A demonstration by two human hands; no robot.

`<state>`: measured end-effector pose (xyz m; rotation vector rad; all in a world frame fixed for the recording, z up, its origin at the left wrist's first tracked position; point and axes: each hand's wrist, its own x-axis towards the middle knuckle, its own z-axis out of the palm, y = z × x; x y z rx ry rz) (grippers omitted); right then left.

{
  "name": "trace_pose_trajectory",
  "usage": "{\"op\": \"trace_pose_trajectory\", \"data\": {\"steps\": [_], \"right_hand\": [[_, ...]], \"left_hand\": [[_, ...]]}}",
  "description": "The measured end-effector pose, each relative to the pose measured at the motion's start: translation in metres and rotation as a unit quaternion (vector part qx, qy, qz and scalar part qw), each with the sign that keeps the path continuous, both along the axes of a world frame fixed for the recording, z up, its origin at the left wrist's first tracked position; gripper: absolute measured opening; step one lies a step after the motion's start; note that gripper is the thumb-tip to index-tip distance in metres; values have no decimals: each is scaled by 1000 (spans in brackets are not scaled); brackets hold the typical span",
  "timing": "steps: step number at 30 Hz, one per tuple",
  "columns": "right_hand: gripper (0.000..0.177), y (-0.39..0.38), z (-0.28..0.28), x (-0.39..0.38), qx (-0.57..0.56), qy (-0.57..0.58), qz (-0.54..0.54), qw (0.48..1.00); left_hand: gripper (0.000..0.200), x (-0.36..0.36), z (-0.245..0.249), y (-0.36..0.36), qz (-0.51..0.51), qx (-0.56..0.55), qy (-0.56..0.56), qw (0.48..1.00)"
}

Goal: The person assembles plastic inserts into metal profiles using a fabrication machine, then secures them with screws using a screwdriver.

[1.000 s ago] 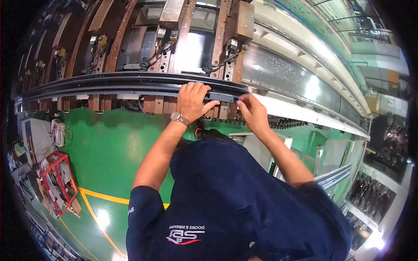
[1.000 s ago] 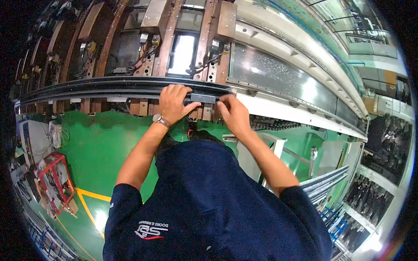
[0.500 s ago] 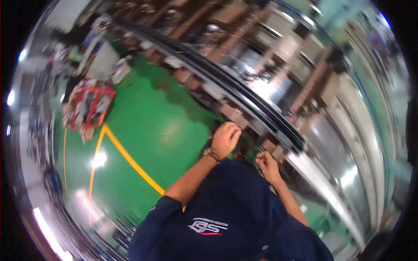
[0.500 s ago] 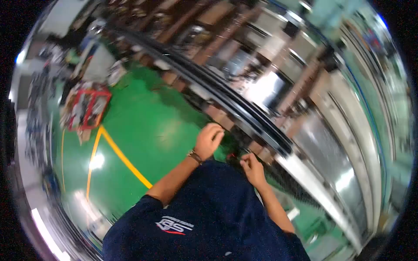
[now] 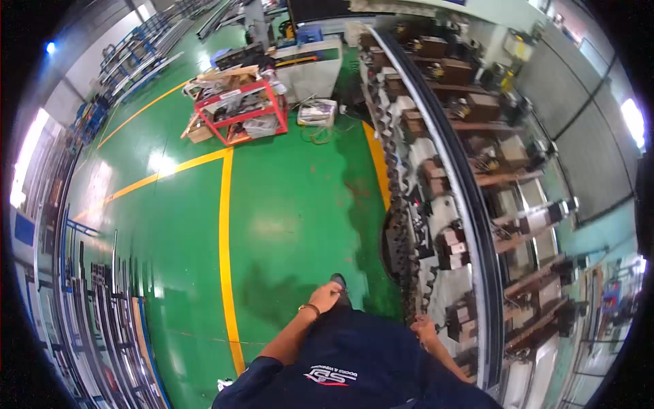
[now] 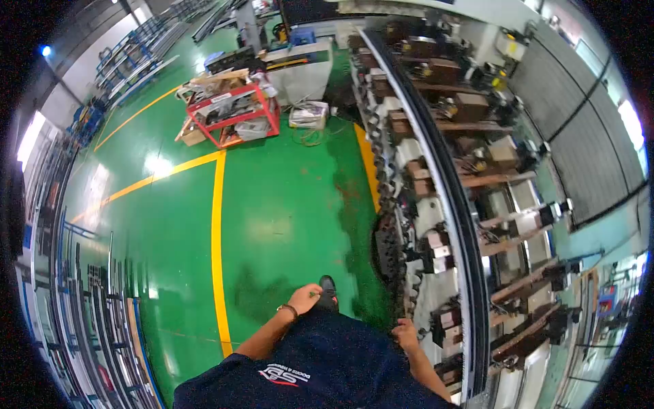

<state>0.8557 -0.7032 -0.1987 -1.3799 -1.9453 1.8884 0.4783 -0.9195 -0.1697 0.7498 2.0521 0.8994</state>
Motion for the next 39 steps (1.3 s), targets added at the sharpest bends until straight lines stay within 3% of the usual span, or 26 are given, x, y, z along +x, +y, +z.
{"op": "trace_pose_trajectory", "data": {"steps": [2, 4, 5, 9, 12, 13, 15, 17, 18, 21, 23, 25, 27, 29, 31, 33, 36, 39], "right_hand": [[23, 1, -53, -11, 23, -160, 129, 978], [32, 10, -107, -29, 73, -344, 308, 884], [33, 12, -102, -48, 58, -370, 339, 863], [36, 35, -50, -171, -64, -298, 288, 908], [40, 46, 9, -275, -160, -214, 241, 933], [41, 49, 35, -310, -192, -185, 224, 937], [43, 55, 62, -379, -241, -154, 196, 938], [44, 77, 16, -441, -327, -269, 95, 901], [47, 80, 60, -492, -365, -263, 109, 887], [54, 148, -126, -549, -402, -262, 184, 858], [56, 162, -126, -645, -256, -313, 206, 891], [53, 150, -2, -772, -207, -369, 346, 838], [51, 142, 25, -865, -121, -354, 534, 758], [51, 137, 21, -940, 0, -300, 678, 671], [49, 127, -38, -1006, 138, -104, 770, 614], [49, 85, 26, -1075, -74, -198, 589, 780], [48, 42, 24, -1161, -113, -138, 519, 836], [47, 8, 16, -1224, -110, -129, 505, 846]], "left_hand": [[42, -47, -8, -43, 64, -79, 6, 995], [46, -102, -13, -73, 99, -138, 15, 985], [49, -124, -17, -90, 100, -164, 17, 981], [49, -181, -103, -165, 81, -181, 50, 979], [55, -197, -106, -177, 199, -240, -157, 937], [54, -191, -123, -189, 181, -206, -195, 942], [51, -192, -124, -190, 234, -206, -302, 901], [50, -201, -103, -174, 342, -236, -405, 814], [50, -209, -97, -170, 371, -218, -426, 796], [52, -253, -79, -148, 447, -152, -445, 761], [54, -301, -63, -139, 491, -113, -429, 750], [55, -341, -54, -135, 532, -75, -406, 739], [56, -383, -43, -134, 573, -37, -386, 722], [58, -423, -34, -130, 609, 0, -374, 700], [59, -462, -24, -127, 638, 31, -369, 675], [61, -495, -21, -127, 658, 49, -375, 651], [63, -545, -19, -128, 672, 65, -406, 616], [65, -601, -21, -140, 673, 75, -446, 585]]}}
